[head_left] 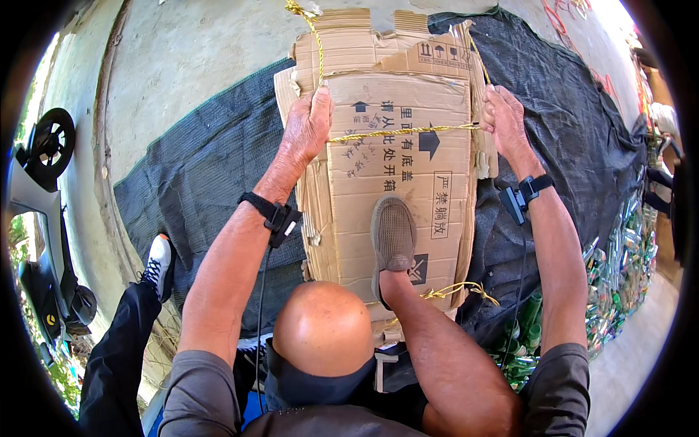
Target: The person stacks several pieces of cardboard, wraps a yellow rope around the stack, and ties a knot to bundle them together while sitting on the floor.
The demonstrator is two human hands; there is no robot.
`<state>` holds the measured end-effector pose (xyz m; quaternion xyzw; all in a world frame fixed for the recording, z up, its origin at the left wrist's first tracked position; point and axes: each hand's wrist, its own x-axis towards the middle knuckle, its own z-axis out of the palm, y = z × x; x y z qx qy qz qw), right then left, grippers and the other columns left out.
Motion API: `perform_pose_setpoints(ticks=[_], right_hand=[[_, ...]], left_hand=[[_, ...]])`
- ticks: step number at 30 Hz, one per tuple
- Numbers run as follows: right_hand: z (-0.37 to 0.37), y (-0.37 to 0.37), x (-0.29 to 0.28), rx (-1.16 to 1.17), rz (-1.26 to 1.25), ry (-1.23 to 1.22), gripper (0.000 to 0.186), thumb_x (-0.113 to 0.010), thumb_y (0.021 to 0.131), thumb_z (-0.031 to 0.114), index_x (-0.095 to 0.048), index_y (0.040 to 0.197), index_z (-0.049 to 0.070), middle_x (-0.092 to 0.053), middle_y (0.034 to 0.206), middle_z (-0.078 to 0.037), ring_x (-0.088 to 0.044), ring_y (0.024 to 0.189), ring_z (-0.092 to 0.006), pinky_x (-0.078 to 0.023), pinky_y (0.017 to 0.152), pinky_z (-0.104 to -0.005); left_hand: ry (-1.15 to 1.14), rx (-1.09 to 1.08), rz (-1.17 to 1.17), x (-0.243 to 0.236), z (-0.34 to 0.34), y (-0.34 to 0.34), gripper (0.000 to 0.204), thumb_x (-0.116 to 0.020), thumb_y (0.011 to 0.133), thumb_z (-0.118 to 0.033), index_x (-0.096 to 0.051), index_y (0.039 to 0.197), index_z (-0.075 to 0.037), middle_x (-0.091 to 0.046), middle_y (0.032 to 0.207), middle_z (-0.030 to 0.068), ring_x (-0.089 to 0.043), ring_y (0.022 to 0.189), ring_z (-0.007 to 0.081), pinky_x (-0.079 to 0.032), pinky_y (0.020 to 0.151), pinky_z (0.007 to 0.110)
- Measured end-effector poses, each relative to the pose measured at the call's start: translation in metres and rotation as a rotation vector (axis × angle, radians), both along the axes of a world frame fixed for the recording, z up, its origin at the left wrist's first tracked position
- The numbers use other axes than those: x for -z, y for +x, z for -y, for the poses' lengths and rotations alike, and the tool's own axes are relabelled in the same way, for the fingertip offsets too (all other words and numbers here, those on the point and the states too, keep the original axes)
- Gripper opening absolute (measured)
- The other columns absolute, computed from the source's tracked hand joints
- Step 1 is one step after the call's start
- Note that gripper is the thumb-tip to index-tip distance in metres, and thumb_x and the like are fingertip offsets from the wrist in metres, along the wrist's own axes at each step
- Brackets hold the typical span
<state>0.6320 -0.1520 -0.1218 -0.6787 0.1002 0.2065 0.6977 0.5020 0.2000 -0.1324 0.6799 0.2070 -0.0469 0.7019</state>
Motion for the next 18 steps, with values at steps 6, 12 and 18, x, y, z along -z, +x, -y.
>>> perform_pose_setpoints(ticks=[6,12,18], right_hand=[[0.005,0.002,0.01,-0.001,0.051,-0.047,0.029,-0.056,0.106,0.025,-0.05,0.08,0.014,-0.031,0.06,0.011,-0.028,0.047,-0.0023,-0.026,0.044,-0.0226],[0.014,0.01,0.042,0.02,0.03,-0.18,0.028,-0.056,0.105,0.023,-0.053,0.079,0.011,-0.036,0.059,0.009,-0.032,0.046,-0.0029,-0.033,0.042,-0.0232],[0.017,0.016,0.053,0.063,0.07,-0.313,0.029,-0.058,0.103,0.024,-0.054,0.078,0.011,-0.039,0.062,0.008,-0.035,0.048,-0.0032,-0.036,0.041,-0.0246]], left_hand=[[0.019,-0.006,0.062,0.011,-0.005,-0.002,0.046,-0.047,0.109,-0.041,-0.05,0.076,-0.01,-0.042,0.059,-0.0073,-0.036,0.047,0.0031,-0.033,0.043,0.025],[0.003,-0.095,0.031,0.057,-0.021,-0.006,0.047,-0.047,0.109,-0.04,-0.05,0.074,-0.009,-0.043,0.058,-0.005,-0.04,0.043,0.0057,-0.036,0.04,0.026],[0.117,-0.216,-0.038,0.072,-0.021,0.009,0.045,-0.046,0.107,-0.038,-0.052,0.073,-0.008,-0.044,0.056,-0.0026,-0.043,0.04,0.0091,-0.036,0.038,0.028]])
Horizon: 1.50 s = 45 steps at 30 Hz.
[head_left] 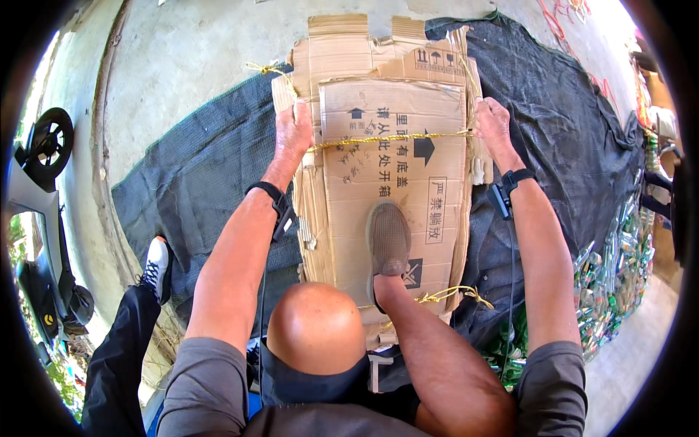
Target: The person stacks several pieces of cardboard, wraps a yellow rope around the stack, and ties a knot to bundle them together while sitting on the floor.
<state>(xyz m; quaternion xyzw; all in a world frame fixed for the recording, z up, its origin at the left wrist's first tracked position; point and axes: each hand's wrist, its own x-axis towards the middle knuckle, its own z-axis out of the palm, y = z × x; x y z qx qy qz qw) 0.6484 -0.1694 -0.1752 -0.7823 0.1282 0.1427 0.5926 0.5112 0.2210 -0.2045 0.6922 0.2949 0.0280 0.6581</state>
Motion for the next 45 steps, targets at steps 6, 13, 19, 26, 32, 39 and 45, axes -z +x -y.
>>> perform_pose_setpoints(ticks=[6,13,19,26,32,39,45], right_hand=[[-0.013,-0.014,-0.031,-0.098,-0.003,0.126,0.026,-0.058,0.105,0.026,-0.058,0.085,0.009,-0.036,0.058,0.01,-0.033,0.045,-0.0019,-0.03,0.04,-0.0226],[-0.084,-0.04,-0.103,-0.241,0.04,0.111,0.031,-0.066,0.102,0.036,-0.067,0.091,0.007,-0.038,0.059,0.01,-0.03,0.044,-0.0014,-0.026,0.041,-0.0229],[-0.105,-0.05,-0.109,-0.37,0.244,-0.118,0.036,-0.069,0.1,0.04,-0.073,0.097,0.004,-0.056,0.072,0.006,-0.047,0.069,-0.0039,-0.042,0.06,-0.0226],[-0.101,-0.044,-0.094,-0.364,0.518,-0.229,0.033,-0.066,0.102,0.034,-0.077,0.094,0.003,-0.061,0.069,0.005,-0.05,0.067,-0.005,-0.045,0.061,-0.024],[-0.087,-0.034,-0.088,-0.36,0.553,-0.364,0.044,-0.065,0.101,0.043,-0.078,0.086,0.004,-0.058,0.064,0.002,-0.051,0.064,-0.0063,-0.045,0.06,-0.0275],[-0.081,-0.028,-0.091,-0.368,0.334,-0.454,0.063,-0.058,0.099,0.061,-0.074,0.086,0.002,-0.053,0.061,0.001,-0.047,0.058,-0.009,-0.041,0.055,-0.028],[-0.119,-0.05,-0.093,-0.421,0.215,-0.256,0.07,-0.048,0.101,0.065,-0.073,0.086,0.001,-0.064,0.072,-0.009,-0.06,0.073,-0.02,-0.048,0.07,-0.0358]], left_hand=[[0.16,0.169,0.304,-0.025,-0.005,0.016,0.04,-0.048,0.107,-0.036,-0.052,0.076,-0.011,-0.042,0.061,-0.0048,-0.042,0.046,0.0072,-0.035,0.041,0.025],[0.59,0.538,0.418,-0.103,0.069,0.051,0.032,-0.042,0.109,-0.024,-0.058,0.095,0.0,-0.058,0.07,0.0162,-0.059,0.061,0.0312,-0.051,0.059,0.044],[0.561,0.741,0.469,-0.115,0.114,0.053,0.029,-0.05,0.106,-0.025,-0.066,0.105,0.0,-0.068,0.083,0.0272,-0.067,0.078,0.0451,-0.053,0.065,0.051],[0.448,0.773,0.411,-0.108,0.13,0.055,0.028,-0.052,0.105,-0.024,-0.064,0.098,0.0,-0.067,0.085,0.0277,-0.066,0.082,0.0463,-0.052,0.072,0.052],[0.472,0.829,0.269,-0.054,0.095,0.019,0.026,-0.052,0.105,-0.022,-0.06,0.092,0.0,-0.063,0.083,0.0261,-0.063,0.08,0.0457,-0.049,0.07,0.049],[0.449,0.694,0.274,-0.041,0.107,0.015,0.026,-0.052,0.105,-0.022,-0.06,0.093,0.0,-0.064,0.08,0.0258,-0.063,0.079,0.0466,-0.05,0.07,0.048],[0.572,0.824,0.109,-0.039,0.125,0.02,0.027,-0.049,0.104,-0.024,-0.06,0.1,0.0,-0.067,0.084,0.0264,-0.067,0.087,0.0457,-0.053,0.075,0.051]])
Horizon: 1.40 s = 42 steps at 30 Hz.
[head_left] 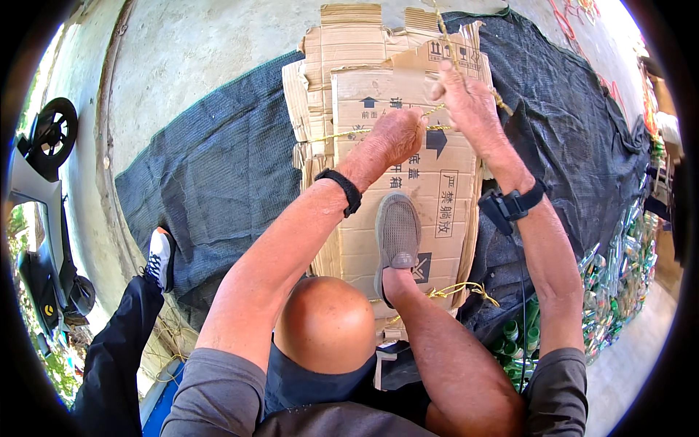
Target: The person stacks several pieces of cardboard, wraps a yellow rope around the stack, and ties a knot to bundle them together while sitting on the floor.
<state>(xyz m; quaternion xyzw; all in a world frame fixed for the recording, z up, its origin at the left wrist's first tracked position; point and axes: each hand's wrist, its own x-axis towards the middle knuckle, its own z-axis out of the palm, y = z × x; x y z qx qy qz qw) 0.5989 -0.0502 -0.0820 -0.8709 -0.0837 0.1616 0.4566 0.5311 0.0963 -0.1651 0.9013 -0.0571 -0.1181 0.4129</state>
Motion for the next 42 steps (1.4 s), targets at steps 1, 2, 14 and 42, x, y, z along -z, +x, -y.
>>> perform_pose_setpoints(ticks=[1,2,14,42], right_hand=[[-0.01,-0.002,-0.003,-0.009,-0.037,0.02,0.07,-0.047,0.102,0.064,-0.073,0.086,0.001,-0.066,0.073,-0.011,-0.063,0.076,-0.0223,-0.05,0.073,-0.0376],[-0.019,-0.005,-0.005,-0.013,-0.075,0.038,0.07,-0.046,0.102,0.063,-0.073,0.086,0.0,-0.068,0.075,-0.012,-0.065,0.078,-0.0246,-0.051,0.075,-0.0394],[-0.037,-0.005,0.015,-0.266,0.113,0.133,0.059,-0.058,0.098,0.056,-0.069,0.101,-0.002,-0.065,0.078,-0.008,-0.063,0.079,-0.0203,-0.052,0.074,-0.0353],[0.039,-0.025,0.067,-0.293,0.156,-0.076,0.023,-0.066,0.1,0.026,-0.068,0.105,0.004,-0.068,0.085,-0.02,-0.066,0.076,-0.031,-0.051,0.071,-0.0408]], left_hand=[[-0.002,0.008,0.002,0.003,0.0,-0.001,0.027,-0.049,0.104,-0.025,-0.061,0.102,0.0,-0.067,0.085,0.0269,-0.068,0.088,0.0457,-0.053,0.077,0.052],[-0.005,0.019,0.003,0.003,0.001,-0.001,0.028,-0.05,0.103,-0.026,-0.061,0.103,0.0,-0.067,0.086,0.0274,-0.068,0.09,0.0456,-0.053,0.078,0.053],[-0.179,0.089,0.211,0.034,0.001,0.012,0.035,-0.06,0.1,-0.026,-0.058,0.125,-0.001,-0.067,0.113,0.021,-0.065,0.106,0.0354,-0.052,0.091,0.044],[-0.392,-0.113,-0.25,0.007,-0.01,0.019,0.049,-0.056,0.103,-0.043,-0.074,0.105,0.003,-0.073,0.086,0.0116,-0.066,0.082,0.0189,-0.054,0.076,0.036]])
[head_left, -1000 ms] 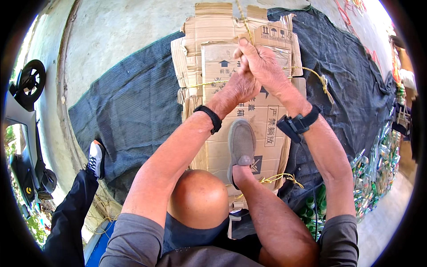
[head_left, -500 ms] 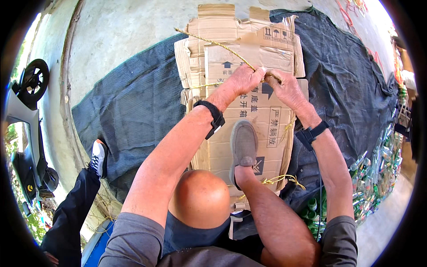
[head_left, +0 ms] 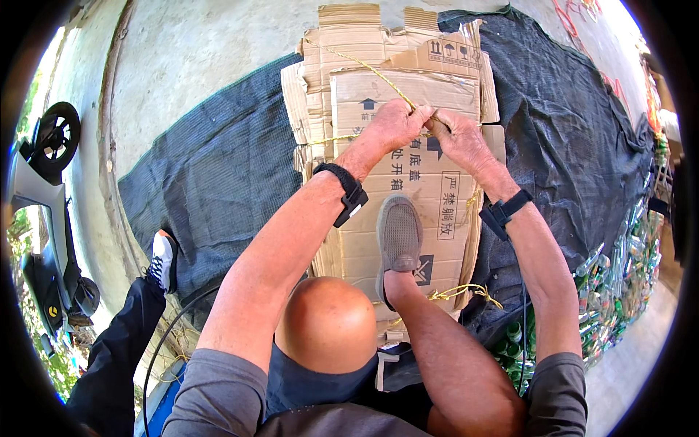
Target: The person stacks several pieces of cardboard, wraps a yellow rope around the stack, and ties a knot to bundle them together while sitting on the floor.
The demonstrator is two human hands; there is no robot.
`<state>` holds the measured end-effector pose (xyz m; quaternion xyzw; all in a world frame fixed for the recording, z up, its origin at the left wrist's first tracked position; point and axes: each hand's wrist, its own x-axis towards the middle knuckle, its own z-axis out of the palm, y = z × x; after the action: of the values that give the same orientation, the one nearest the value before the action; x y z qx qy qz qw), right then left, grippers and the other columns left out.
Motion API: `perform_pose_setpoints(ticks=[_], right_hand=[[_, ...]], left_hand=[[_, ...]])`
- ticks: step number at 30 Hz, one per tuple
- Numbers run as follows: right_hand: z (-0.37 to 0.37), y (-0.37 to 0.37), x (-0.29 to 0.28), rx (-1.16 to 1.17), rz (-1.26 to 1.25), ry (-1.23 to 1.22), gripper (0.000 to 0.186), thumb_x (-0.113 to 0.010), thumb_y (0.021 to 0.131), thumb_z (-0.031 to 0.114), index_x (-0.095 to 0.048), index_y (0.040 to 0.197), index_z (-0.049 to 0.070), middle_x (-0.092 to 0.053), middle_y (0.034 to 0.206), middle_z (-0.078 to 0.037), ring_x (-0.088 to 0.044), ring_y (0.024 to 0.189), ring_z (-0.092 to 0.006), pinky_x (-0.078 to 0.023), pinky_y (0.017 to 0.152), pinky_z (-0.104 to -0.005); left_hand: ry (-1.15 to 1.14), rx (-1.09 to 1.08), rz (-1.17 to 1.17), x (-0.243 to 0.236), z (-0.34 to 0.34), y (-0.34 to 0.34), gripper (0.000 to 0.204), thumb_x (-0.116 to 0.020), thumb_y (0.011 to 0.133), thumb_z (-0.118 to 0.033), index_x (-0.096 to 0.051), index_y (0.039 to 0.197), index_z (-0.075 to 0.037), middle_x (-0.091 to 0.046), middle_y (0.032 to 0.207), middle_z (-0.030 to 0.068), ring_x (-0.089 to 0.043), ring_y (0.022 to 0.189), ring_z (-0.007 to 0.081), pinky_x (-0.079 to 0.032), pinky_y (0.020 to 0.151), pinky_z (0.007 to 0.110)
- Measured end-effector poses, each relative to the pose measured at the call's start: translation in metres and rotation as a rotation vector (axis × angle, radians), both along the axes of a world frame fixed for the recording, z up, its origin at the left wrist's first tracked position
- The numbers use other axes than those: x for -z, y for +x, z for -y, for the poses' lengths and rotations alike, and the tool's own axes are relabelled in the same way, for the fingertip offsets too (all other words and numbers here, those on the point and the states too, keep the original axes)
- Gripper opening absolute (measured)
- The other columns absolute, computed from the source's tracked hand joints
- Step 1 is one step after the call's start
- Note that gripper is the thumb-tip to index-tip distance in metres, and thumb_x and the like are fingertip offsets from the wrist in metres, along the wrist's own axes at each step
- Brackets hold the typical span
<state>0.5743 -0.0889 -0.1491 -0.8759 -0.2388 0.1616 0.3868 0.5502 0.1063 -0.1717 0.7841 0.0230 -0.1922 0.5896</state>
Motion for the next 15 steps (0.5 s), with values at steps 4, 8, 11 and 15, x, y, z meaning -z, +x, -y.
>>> perform_pose_setpoints(ticks=[4,8,11,15], right_hand=[[0.004,-0.003,0.013,0.076,-0.051,-0.017,0.025,-0.065,0.1,0.024,-0.062,0.096,0.0,-0.062,0.078,-0.02,-0.058,0.07,-0.0282,-0.048,0.068,-0.0408],[0.003,-0.005,0.011,0.086,-0.046,-0.003,0.027,-0.065,0.099,0.023,-0.059,0.091,-0.002,-0.057,0.072,-0.018,-0.05,0.067,-0.0247,-0.046,0.065,-0.0403],[0.007,-0.005,0.016,0.098,-0.06,0.005,0.028,-0.065,0.099,0.023,-0.059,0.09,-0.002,-0.055,0.071,-0.018,-0.047,0.066,-0.0223,-0.045,0.065,-0.0397],[0.004,-0.007,0.013,0.102,-0.097,-0.029,0.029,-0.065,0.099,0.023,-0.057,0.088,-0.002,-0.051,0.069,-0.016,-0.044,0.066,-0.0206,-0.044,0.064,-0.0391]], left_hand=[[0.052,-0.101,0.043,-0.003,0.002,-0.009,0.038,-0.063,0.1,-0.031,-0.068,0.107,0.006,-0.071,0.086,0.0151,-0.066,0.082,0.0182,-0.054,0.074,0.033],[0.069,-0.233,0.217,-0.005,0.006,-0.026,0.028,-0.071,0.09,-0.008,-0.058,0.112,0.005,-0.066,0.091,0.0167,-0.068,0.081,0.0237,-0.055,0.073,0.035],[0.202,-0.325,0.394,-0.008,0.011,-0.032,0.038,-0.072,0.084,0.002,-0.053,0.116,0.003,-0.061,0.103,0.0193,-0.069,0.083,0.0322,-0.056,0.073,0.039],[0.311,-0.298,0.53,-0.012,0.011,-0.035,0.044,-0.072,0.082,0.004,-0.051,0.121,0.003,-0.056,0.116,0.023,-0.066,0.093,0.043,-0.056,0.079,0.047]])
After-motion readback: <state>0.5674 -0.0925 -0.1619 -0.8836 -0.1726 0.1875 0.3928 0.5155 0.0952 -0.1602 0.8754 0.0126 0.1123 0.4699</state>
